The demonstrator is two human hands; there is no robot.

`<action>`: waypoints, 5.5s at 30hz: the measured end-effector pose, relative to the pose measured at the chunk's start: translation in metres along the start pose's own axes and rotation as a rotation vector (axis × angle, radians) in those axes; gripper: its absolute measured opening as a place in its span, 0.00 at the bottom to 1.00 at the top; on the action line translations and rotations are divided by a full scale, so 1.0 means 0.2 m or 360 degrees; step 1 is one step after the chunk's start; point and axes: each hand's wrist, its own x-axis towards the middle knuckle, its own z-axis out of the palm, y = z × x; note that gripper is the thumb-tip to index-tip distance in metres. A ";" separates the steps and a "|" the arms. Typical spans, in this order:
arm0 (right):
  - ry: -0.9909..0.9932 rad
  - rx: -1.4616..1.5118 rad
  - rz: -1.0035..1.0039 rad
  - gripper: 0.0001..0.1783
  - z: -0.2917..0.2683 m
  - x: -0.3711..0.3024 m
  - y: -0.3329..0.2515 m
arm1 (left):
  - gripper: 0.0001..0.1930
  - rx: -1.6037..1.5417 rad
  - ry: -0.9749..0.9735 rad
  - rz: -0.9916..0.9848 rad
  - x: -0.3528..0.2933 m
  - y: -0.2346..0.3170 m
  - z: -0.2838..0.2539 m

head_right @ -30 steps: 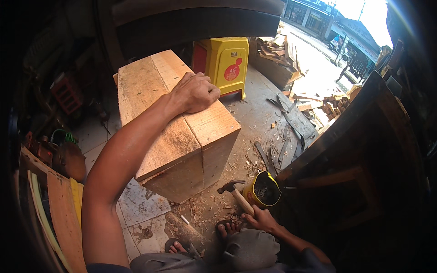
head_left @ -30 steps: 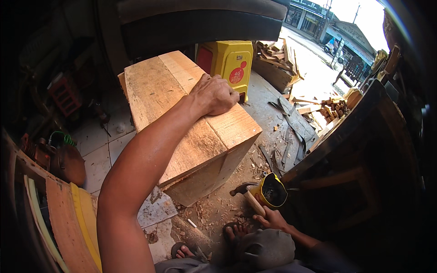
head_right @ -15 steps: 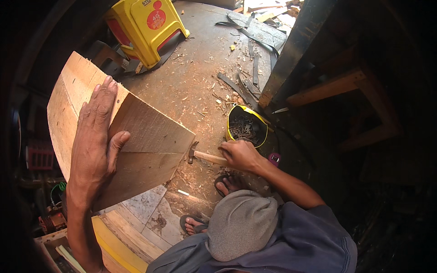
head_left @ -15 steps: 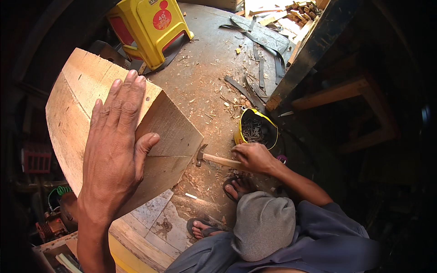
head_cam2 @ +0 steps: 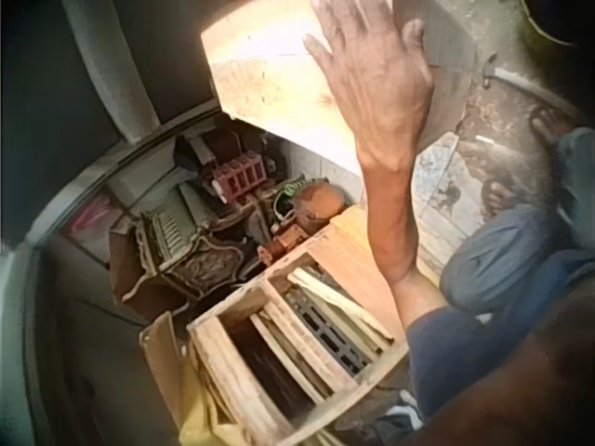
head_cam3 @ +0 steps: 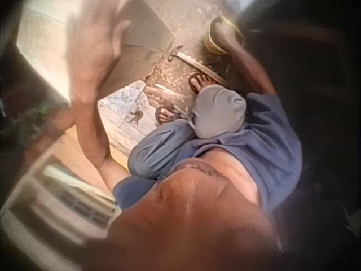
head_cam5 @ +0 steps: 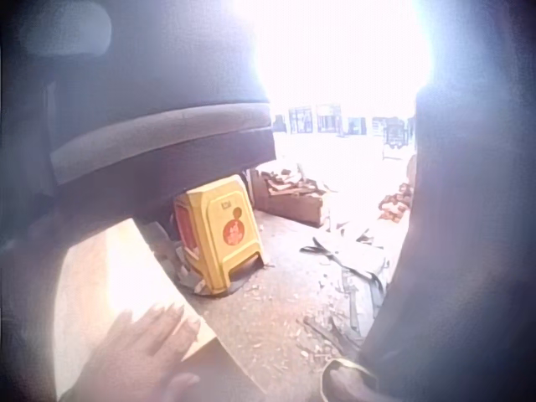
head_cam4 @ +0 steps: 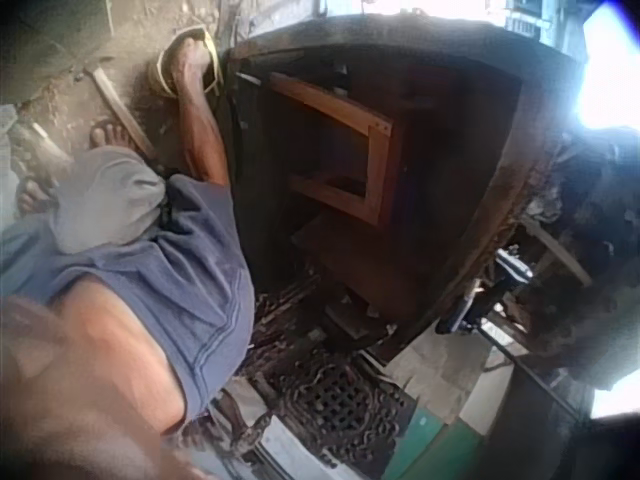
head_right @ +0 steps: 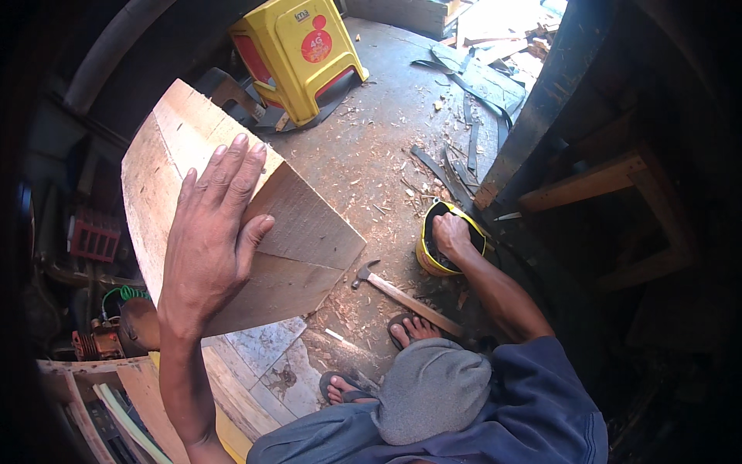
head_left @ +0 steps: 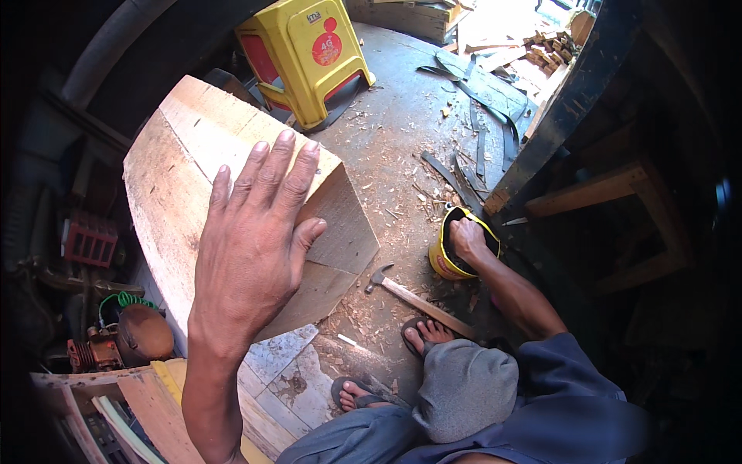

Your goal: The person saws a wooden plank on a workbench, then assembles a small wooden box by hammering nails into the joints. The person repeatedly picks up nails, positions the box, and hammers to secure the pieces together.

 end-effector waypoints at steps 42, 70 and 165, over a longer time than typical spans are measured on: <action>-0.0691 0.0807 -0.0139 0.31 -0.39 -0.81 -0.15 | 0.07 -0.1476 0.0650 -0.0756 -0.29 -0.09 -0.09; 0.0173 0.0186 -0.1053 0.29 -2.05 -0.90 -0.81 | 0.05 -0.1487 0.0707 -0.0498 -0.28 -0.10 -0.01; 0.0224 0.0766 -0.0854 0.19 -0.86 -0.94 -0.28 | 0.39 -0.0805 0.2015 -0.0883 -0.57 -0.12 0.44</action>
